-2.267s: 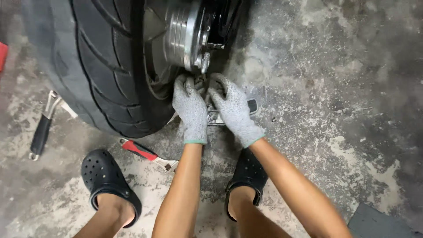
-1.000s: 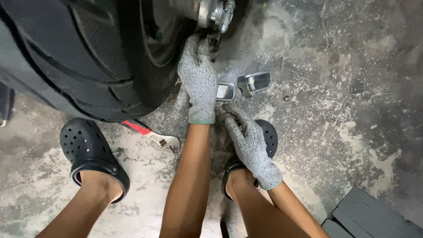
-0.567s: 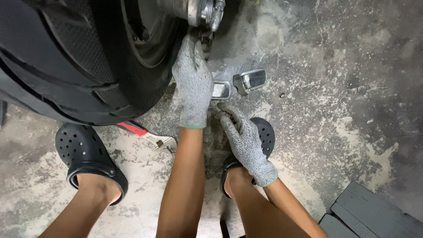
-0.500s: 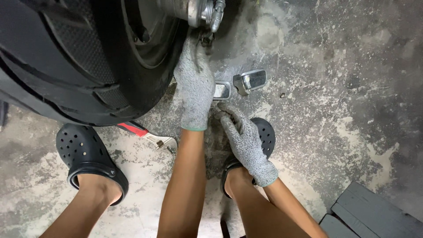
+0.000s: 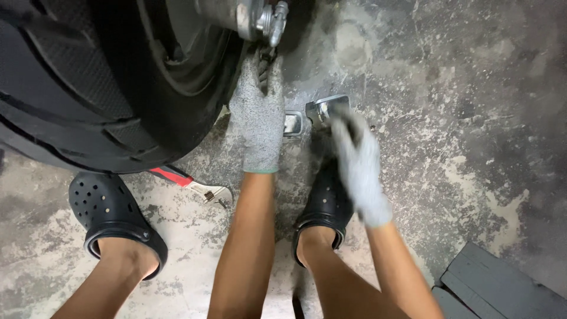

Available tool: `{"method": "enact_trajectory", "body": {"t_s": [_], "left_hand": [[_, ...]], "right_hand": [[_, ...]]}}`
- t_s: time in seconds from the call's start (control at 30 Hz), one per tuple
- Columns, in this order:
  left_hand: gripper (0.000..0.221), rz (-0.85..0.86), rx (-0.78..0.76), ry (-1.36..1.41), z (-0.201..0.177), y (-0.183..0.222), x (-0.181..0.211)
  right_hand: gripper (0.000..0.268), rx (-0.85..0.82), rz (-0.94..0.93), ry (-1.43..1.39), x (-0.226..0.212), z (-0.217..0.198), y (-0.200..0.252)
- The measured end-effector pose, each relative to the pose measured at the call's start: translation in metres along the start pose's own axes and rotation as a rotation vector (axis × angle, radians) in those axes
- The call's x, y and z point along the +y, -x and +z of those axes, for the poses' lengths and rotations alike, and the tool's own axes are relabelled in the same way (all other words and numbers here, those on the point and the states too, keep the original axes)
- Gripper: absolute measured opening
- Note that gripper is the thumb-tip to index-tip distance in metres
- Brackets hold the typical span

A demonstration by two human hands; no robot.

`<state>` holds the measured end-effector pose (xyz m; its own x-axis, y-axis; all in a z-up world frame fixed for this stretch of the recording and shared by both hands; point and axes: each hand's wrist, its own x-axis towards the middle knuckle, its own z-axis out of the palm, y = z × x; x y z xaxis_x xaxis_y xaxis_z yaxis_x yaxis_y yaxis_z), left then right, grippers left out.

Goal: The person kneels on the workshop floor working at the rear wheel hub of a motorcycle. They first work on a fitting at the hub by hand, then use pliers and an adjustable wrench to grip and turn components at the wheel hub, continuing to manipulate the fitting with the pliers through the end of the clip.

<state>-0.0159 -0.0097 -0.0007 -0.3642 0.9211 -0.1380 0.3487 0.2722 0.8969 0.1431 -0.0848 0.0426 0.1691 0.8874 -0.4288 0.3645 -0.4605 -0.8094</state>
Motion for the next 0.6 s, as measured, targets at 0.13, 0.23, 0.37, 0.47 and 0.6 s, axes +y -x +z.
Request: {"method": "enact_trajectory", "body": {"t_s": [0.13,0.23,0.37,0.47,0.6], "left_hand": [[0.038,0.213,0.028,-0.039,-0.004,0.000,-0.008],[0.035,0.291,0.008,-0.057,-0.006,-0.003,-0.010],[0.033,0.370,0.078,-0.148,-0.009,-0.011,-0.015],[0.031,0.250,-0.013,-0.084,-0.015,-0.009,-0.004],[0.031,0.304,0.007,-0.131,-0.013,-0.013,-0.012]], "right_hand": [[0.048,-0.011,-0.307,0.062,-0.041,-0.005,-0.049],[0.049,-0.098,-0.383,0.029,-0.060,0.003,-0.087],[0.057,-0.299,0.042,0.205,-0.097,0.024,-0.115],[0.047,-0.332,-0.188,0.292,-0.061,0.033,-0.139],[0.048,-0.242,-0.267,0.259,-0.036,0.047,-0.155]]}}
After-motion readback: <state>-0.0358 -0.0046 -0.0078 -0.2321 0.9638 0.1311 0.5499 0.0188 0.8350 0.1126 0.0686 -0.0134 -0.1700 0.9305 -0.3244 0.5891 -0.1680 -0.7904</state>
